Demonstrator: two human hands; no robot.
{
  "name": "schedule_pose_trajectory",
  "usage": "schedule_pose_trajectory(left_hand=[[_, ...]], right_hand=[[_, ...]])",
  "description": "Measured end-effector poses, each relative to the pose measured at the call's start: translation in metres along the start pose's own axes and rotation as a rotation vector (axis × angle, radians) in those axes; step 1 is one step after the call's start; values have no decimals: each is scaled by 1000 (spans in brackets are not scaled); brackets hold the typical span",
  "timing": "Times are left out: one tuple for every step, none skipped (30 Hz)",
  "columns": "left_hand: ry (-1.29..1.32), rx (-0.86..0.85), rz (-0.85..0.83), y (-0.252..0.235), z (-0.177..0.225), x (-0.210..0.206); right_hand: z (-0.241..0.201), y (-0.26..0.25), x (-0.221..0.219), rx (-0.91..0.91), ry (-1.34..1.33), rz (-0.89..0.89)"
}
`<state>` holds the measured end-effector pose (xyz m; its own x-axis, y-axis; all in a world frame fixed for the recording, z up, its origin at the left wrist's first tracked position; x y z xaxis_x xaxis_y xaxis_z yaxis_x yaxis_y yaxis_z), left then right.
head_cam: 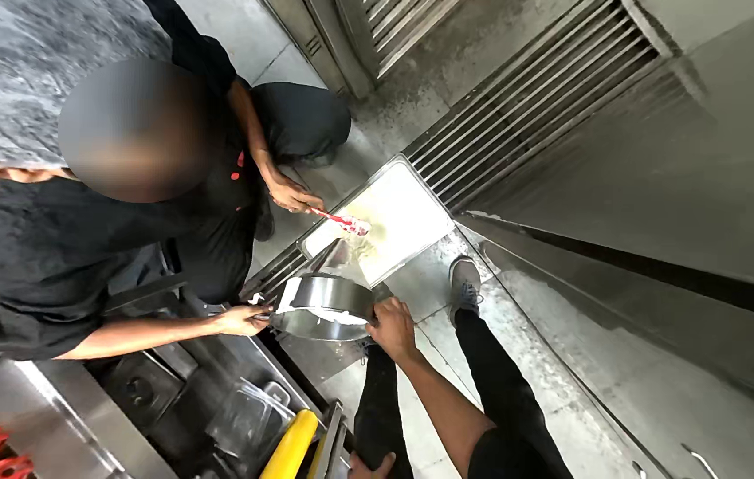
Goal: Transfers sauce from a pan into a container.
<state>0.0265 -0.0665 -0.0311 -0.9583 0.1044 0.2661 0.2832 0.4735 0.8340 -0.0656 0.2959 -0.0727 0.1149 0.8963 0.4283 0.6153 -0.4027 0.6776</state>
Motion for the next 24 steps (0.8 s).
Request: schedule_pose_trajectory(left_hand=[[6,-8,-16,7,4,4],[27,-28,-45,23,11,14],[34,-45,-82,39,18,24],[37,-60,-97,46,20,28],[47,-68,-99,43,18,26],[53,-72,-88,35,13,20],[57,-72,-65,23,6,13],[58,-71,-57,15,1,8],[64,-70,-56,10,-2,5],[67,-74,-55,9,-5,5],[73,-81,-54,8,-7,6],[80,-87,-55,10,-6,8],[74,-89,-64,15,-4,12],[70,-93,-89,24,1,18],[71,-97,-100,29,4,22],[77,-96,-105,32,5,24],[84,-94,-105,34,6,25],[88,-93,-105,34,6,25],[90,-94,-104,34,6,25],[92,-92,-104,32,5,24],[91,-91,-98,29,3,22],[90,-92,-83,25,0,19],[90,-96,-73,23,-2,18],[91,-104,-71,24,-1,19]], right_hand=[[-7,0,3,25,19,6],[-15,1,6,44,37,5],[-23,1,9,63,52,7],[-31,1,12,77,71,12],[-37,-1,14,82,87,14],[-43,-4,16,80,100,12],[-47,-6,18,74,112,13],[-50,-9,20,72,125,25],[-52,-11,21,76,136,47],[-53,-12,23,84,149,75],[-54,-12,25,94,160,102],[-55,-12,26,95,161,107],[-55,-12,28,90,162,100],[-55,-12,29,84,164,94],[-55,-13,30,81,166,92],[-56,-12,31,82,167,96],[-57,-10,31,87,166,104],[-59,-9,31,92,164,108],[-61,-8,30,97,160,109],[-64,-7,29,104,161,115],[-66,-7,27,111,166,121],[-69,-7,26,116,170,123],[-73,-6,25,119,168,121],[-76,-5,25,122,159,117]])
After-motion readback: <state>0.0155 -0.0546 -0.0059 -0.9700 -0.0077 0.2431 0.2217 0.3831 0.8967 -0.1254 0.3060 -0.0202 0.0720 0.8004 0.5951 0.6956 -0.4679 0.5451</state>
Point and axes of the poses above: each hand's wrist, its own y-axis away from the middle knuckle, its own x-axis out of the back of the hand, z = x × y, the point moved 6 cm from there along -y, towards the middle knuckle, and after that the axes turned 2 degrees about -z, right-handed, at the moved point
